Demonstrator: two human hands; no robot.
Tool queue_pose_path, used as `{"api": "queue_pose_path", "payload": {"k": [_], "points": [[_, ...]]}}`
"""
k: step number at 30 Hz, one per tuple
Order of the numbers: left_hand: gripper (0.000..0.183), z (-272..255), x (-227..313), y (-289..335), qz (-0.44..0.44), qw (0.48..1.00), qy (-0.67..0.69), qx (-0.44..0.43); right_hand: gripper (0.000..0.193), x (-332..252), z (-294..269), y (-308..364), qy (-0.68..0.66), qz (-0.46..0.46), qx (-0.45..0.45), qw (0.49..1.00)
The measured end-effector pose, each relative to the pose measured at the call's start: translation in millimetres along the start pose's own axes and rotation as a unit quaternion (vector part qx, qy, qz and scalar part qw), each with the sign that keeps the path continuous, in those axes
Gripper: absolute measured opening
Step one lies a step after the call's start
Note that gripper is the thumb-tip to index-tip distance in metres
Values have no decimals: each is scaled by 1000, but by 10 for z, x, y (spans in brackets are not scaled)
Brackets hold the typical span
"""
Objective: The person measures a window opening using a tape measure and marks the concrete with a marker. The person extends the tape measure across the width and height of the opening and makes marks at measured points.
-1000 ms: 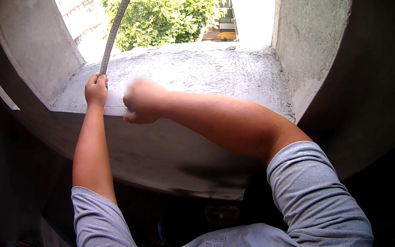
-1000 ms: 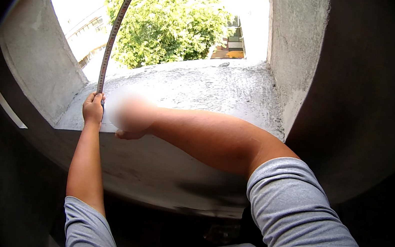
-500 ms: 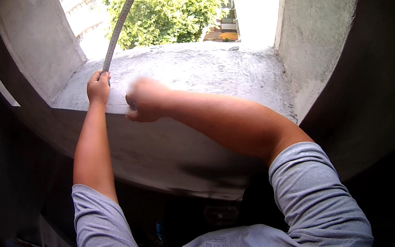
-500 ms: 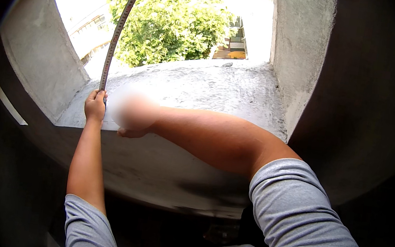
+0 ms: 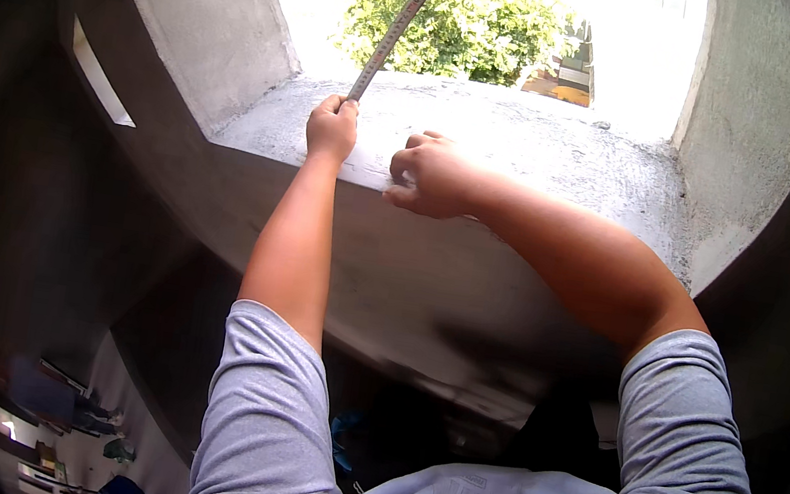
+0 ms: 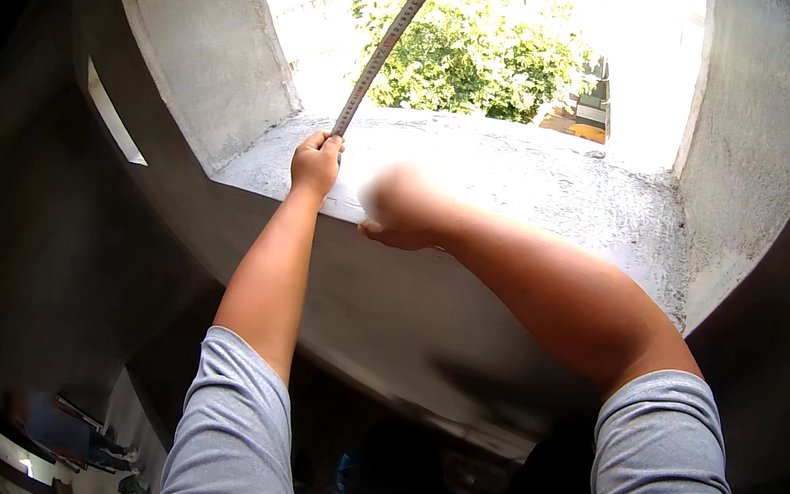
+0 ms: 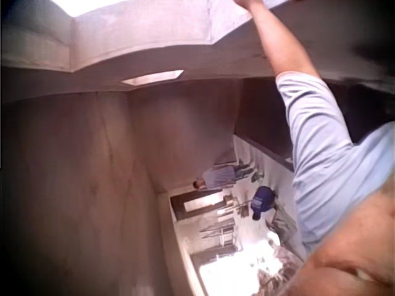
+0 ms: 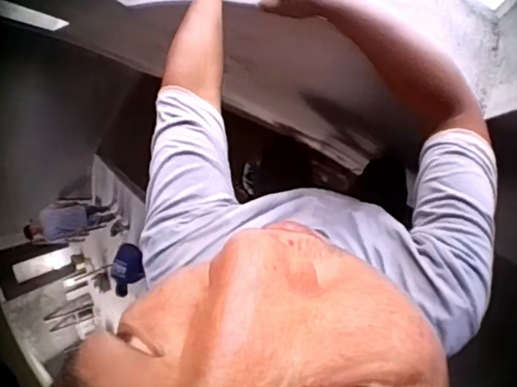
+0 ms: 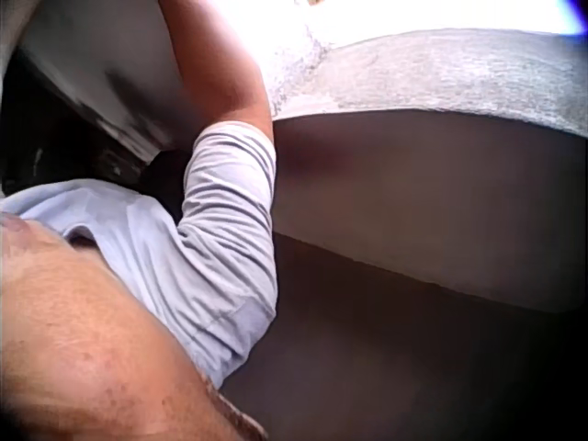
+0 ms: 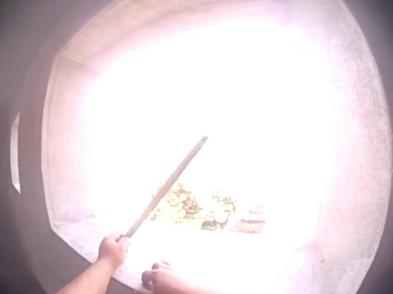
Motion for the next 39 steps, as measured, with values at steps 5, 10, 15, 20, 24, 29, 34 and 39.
{"api": "queue_pose_path", "payload": {"k": [5,10,15,20,24,29,34,39], "points": [[21,-50,125,98,-33,999,-5,-15,56,92,121,-33,25,-79,104,991],[22,-3,114,60,-18,1000,-18,-11,47,88,78,-2,18,-55,82,995],[24,-24,93,64,-27,1000,-13,-6,35,21,-12,39,-16,0,13,1000],[24,-51,96,68,-29,999,-33,-6,35,4,-9,28,-11,1,6,1000],[24,-30,85,50,-24,999,-26,-4,41,58,23,65,-46,-34,85,995],[24,-43,145,87,-25,999,-33,-9,38,48,9,55,-52,0,40,998],[23,-43,125,88,-22,1000,-16,-7,38,42,10,53,-52,-1,43,998],[23,-40,120,77,-18,1000,-15,-6,39,41,8,57,-46,-1,41,998]]}}
Point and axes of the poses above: each hand's wrist, its own y-axis away from the middle knuckle, its own z-axis out of the palm, x = y × z, the point moved 5 cm from there along -y, towards the middle knuckle, and after that the axes turned 2 degrees about -x, right-handed, at the moved point
